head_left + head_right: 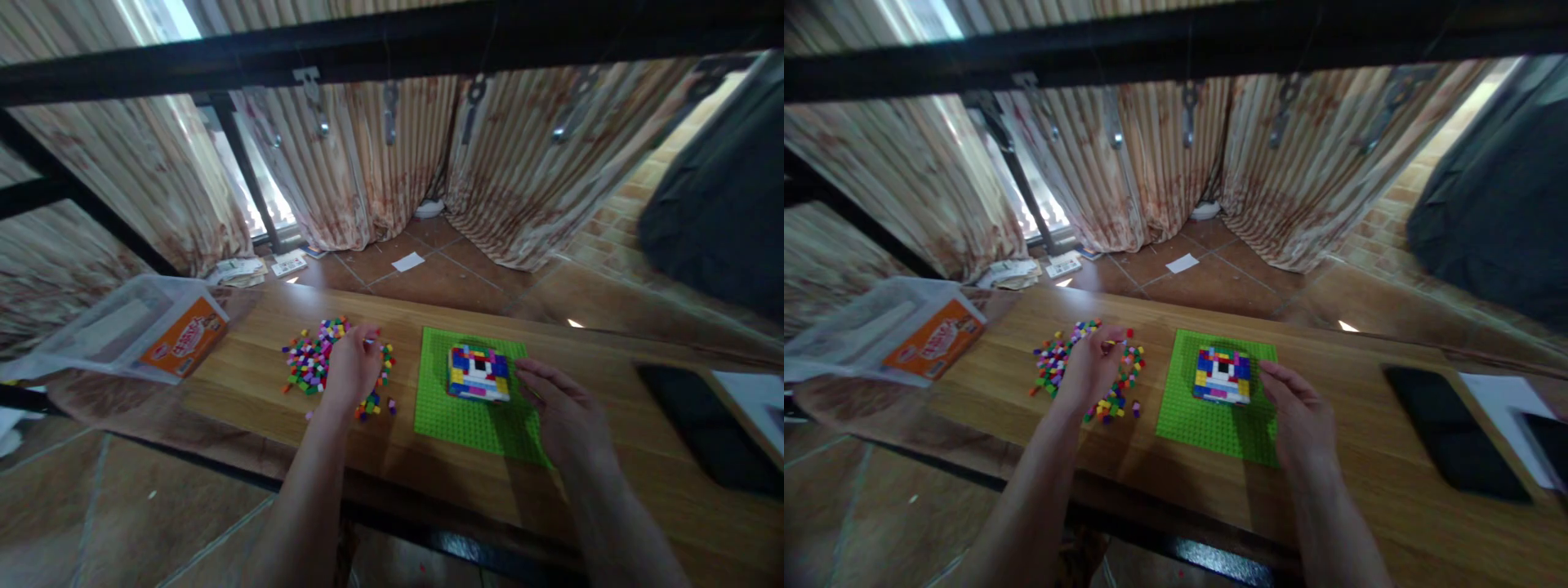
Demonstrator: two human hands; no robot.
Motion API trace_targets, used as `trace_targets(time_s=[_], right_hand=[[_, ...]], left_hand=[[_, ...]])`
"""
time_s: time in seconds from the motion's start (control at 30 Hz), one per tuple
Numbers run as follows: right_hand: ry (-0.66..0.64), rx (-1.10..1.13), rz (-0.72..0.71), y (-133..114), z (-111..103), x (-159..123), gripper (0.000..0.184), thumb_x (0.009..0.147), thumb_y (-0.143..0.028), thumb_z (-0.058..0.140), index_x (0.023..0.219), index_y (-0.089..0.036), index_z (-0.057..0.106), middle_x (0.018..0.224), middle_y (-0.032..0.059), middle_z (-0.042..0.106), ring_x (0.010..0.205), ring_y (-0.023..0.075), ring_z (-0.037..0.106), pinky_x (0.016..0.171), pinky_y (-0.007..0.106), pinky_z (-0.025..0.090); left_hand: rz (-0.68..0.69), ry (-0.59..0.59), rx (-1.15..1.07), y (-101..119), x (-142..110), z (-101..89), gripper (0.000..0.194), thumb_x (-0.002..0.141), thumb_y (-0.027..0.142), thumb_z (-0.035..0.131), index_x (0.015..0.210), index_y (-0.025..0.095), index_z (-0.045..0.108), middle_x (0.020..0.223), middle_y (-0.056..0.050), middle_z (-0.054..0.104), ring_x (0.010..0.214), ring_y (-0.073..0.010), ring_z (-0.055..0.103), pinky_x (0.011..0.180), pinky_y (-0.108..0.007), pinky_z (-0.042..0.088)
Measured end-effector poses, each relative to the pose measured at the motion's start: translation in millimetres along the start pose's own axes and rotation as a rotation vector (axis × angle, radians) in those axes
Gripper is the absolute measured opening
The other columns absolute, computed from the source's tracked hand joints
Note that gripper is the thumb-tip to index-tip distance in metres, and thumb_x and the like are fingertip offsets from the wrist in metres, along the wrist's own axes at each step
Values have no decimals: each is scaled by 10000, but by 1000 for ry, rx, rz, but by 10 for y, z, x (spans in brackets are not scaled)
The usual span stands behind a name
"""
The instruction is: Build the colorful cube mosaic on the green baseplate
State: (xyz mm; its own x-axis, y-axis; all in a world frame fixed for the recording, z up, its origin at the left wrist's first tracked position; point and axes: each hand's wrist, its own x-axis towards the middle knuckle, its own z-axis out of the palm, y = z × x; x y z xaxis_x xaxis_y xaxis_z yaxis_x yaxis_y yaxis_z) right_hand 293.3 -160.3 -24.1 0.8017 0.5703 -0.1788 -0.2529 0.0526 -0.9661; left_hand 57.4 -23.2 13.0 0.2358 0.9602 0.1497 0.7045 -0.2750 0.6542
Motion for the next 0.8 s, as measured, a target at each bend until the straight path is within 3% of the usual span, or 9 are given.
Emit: trace_targets(time_s=[0.13, 0.23, 0.53, 0.8], right_hand=[[12, -13, 9, 16, -46, 19, 286, 444, -279, 852, 709, -215, 766, 858, 20, 738, 794, 122, 652, 655, 192, 537], [9, -16, 31, 4, -51, 15, 261, 447, -280, 853, 682, -209, 765, 871, 38, 740, 809, 128, 665, 680, 184, 554], [-5, -29, 43, -13, -33, -11, 250, 473, -275, 865, 691, -199, 769, 864, 50, 745, 787, 131, 676, 692, 169, 567], [-18, -23, 50, -1, -34, 4, 255, 479, -276, 876, 699, -202, 772, 850, 45, 750, 781, 125, 680, 699, 150, 569]], left_hand=[[-194, 34, 162, -330, 111, -401, 265, 873, 164, 526, 1002, 161, 758, 899, -81, 764, 853, -202, 692, 801, -289, 512], [-234, -10, 241, -491, 99, -543, 268, 857, 169, 544, 991, 184, 775, 917, -80, 772, 878, -213, 696, 789, -288, 507], [-103, -87, 456, -474, 46, -342, 325, 838, 153, 535, 1039, 237, 777, 1086, -81, 737, 997, -219, 673, 917, -310, 502], [-76, -111, 472, -488, 73, -246, 329, 831, 129, 519, 1006, 231, 779, 1100, -101, 717, 995, -238, 664, 919, -346, 507]])
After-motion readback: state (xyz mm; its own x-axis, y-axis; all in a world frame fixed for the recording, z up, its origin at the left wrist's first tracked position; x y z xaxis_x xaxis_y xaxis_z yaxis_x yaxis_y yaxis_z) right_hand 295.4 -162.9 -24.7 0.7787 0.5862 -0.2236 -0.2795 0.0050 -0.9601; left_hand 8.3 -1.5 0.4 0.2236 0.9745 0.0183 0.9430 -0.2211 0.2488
